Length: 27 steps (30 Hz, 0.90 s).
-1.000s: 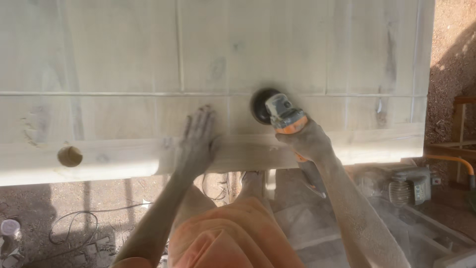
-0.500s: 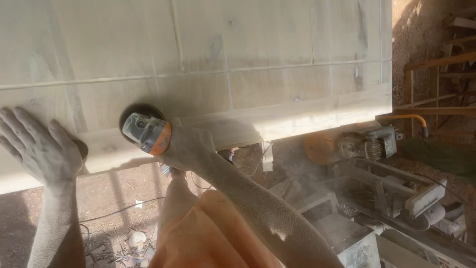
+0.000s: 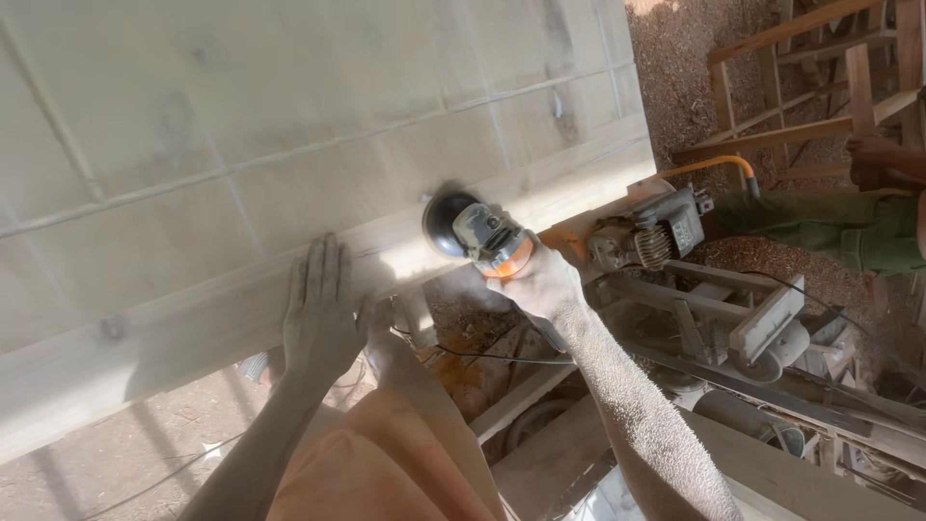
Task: The person uses an orbital sander to smooth the surface of a large wooden panel. They move the sander across the panel in overlapping passes while occasionally wiping away dust with their hand.
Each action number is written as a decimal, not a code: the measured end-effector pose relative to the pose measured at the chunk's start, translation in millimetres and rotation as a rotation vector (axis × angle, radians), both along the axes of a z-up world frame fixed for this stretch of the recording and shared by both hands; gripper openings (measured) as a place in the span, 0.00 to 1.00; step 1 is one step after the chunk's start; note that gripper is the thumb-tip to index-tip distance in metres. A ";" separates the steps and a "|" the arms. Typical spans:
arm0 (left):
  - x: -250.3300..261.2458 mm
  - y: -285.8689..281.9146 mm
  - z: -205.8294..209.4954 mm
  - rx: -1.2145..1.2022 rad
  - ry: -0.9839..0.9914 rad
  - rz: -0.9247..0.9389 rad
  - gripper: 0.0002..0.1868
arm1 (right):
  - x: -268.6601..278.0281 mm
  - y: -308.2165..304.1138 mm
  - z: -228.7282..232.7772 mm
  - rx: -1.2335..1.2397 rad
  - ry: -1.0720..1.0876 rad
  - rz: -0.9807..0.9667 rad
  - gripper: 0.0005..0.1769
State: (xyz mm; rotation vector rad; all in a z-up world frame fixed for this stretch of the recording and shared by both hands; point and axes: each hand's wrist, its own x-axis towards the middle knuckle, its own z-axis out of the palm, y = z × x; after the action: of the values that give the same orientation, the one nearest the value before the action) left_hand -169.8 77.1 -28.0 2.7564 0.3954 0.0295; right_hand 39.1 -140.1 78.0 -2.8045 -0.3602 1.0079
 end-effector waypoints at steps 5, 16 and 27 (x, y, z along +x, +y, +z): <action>70.1 -57.0 -8.7 0.024 -0.017 -0.126 0.39 | 100.3 -122.9 -29.8 0.310 -0.002 -0.011 0.28; 119.4 -85.9 -6.6 0.363 0.274 -0.352 0.40 | 230.1 -249.0 -35.3 0.464 0.008 -0.488 0.24; 124.3 -89.5 -20.1 0.425 0.103 -0.345 0.37 | 108.1 -136.7 -13.5 0.259 0.025 -0.249 0.31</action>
State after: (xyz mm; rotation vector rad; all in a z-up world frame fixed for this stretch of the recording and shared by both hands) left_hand -45.5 -12.4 -48.0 3.2161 -0.0800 -0.1309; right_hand 147.2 -276.8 64.5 -2.5250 -0.1221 0.8722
